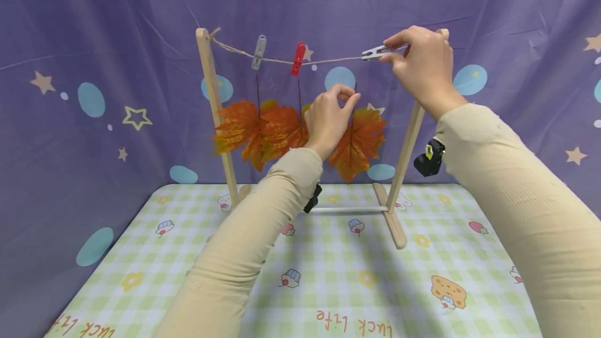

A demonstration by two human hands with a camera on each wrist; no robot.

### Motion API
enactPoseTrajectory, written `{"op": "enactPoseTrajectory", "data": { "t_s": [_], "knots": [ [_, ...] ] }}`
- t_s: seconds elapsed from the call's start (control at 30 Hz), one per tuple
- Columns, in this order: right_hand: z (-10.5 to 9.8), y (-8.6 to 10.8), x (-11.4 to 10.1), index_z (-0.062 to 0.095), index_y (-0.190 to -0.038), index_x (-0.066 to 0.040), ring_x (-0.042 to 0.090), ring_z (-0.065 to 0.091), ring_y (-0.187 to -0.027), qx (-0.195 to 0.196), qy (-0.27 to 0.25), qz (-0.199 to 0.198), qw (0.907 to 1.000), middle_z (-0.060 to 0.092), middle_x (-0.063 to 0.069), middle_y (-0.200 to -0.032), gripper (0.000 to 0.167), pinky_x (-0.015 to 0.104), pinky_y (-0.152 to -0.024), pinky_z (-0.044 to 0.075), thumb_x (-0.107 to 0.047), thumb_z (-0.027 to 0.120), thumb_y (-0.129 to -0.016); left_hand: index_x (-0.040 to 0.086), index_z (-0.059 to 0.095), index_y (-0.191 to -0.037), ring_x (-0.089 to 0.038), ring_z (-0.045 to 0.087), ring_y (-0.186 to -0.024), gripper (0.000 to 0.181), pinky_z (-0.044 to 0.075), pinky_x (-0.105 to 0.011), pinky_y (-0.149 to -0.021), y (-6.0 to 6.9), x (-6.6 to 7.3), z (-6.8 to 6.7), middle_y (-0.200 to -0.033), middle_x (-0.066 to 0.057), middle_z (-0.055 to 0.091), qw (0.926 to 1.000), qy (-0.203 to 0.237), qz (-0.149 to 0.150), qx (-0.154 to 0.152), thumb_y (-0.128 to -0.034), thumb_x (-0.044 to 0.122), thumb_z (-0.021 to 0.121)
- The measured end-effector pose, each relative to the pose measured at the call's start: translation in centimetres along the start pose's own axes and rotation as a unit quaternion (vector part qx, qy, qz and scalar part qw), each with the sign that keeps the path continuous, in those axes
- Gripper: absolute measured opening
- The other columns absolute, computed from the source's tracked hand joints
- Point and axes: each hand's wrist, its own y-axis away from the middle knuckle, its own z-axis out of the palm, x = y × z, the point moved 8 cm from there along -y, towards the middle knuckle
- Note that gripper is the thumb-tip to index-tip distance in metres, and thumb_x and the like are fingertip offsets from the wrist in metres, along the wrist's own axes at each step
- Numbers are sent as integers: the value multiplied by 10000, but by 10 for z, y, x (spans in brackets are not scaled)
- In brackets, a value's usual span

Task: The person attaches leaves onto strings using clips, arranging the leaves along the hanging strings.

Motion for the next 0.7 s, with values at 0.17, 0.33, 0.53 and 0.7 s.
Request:
{"op": "enactPoseTrajectory", "data": {
  "t_s": [0.17,0.33,0.53,0.7],
  "knots": [
    [4,1,2,762,-1114,-87,275,643,-840,-483,173,21,9987,728,105,-1067,229,468,-776,417,-186,747,-907,285,700,-1077,-74,563,-683,255,415,-271,-596,2,0,4,-997,188,704,9999,-42,32,-109,-974,491,590],
    [5,1,4,755,-1123,-74,297,650,-851,-848,297,-114,9959,723,120,-1079,243,478,-759,417,-179,750,-904,282,698,-1090,-82,538,-640,268,406,-265,-575,5,-1,7,-991,176,705,9997,-65,25,-233,-976,494,581],
    [5,-2,0,763,-1091,-69,282,624,-798,-1090,379,-511,9920,725,117,-1041,217,404,-719,388,-163,758,-895,279,704,-1096,-80,564,-679,271,414,-264,-587,6,-3,7,-1011,169,707,9995,-171,22,-280,-972,489,588],
    [4,-4,-4,766,-1074,-53,288,568,-724,-1257,481,-852,9872,726,128,-1023,215,404,-698,328,-166,757,-893,297,707,-1093,-69,600,-744,261,433,-278,-613,5,-2,8,-1027,180,707,9992,-254,85,-299,-965,495,596]
  ]
}}
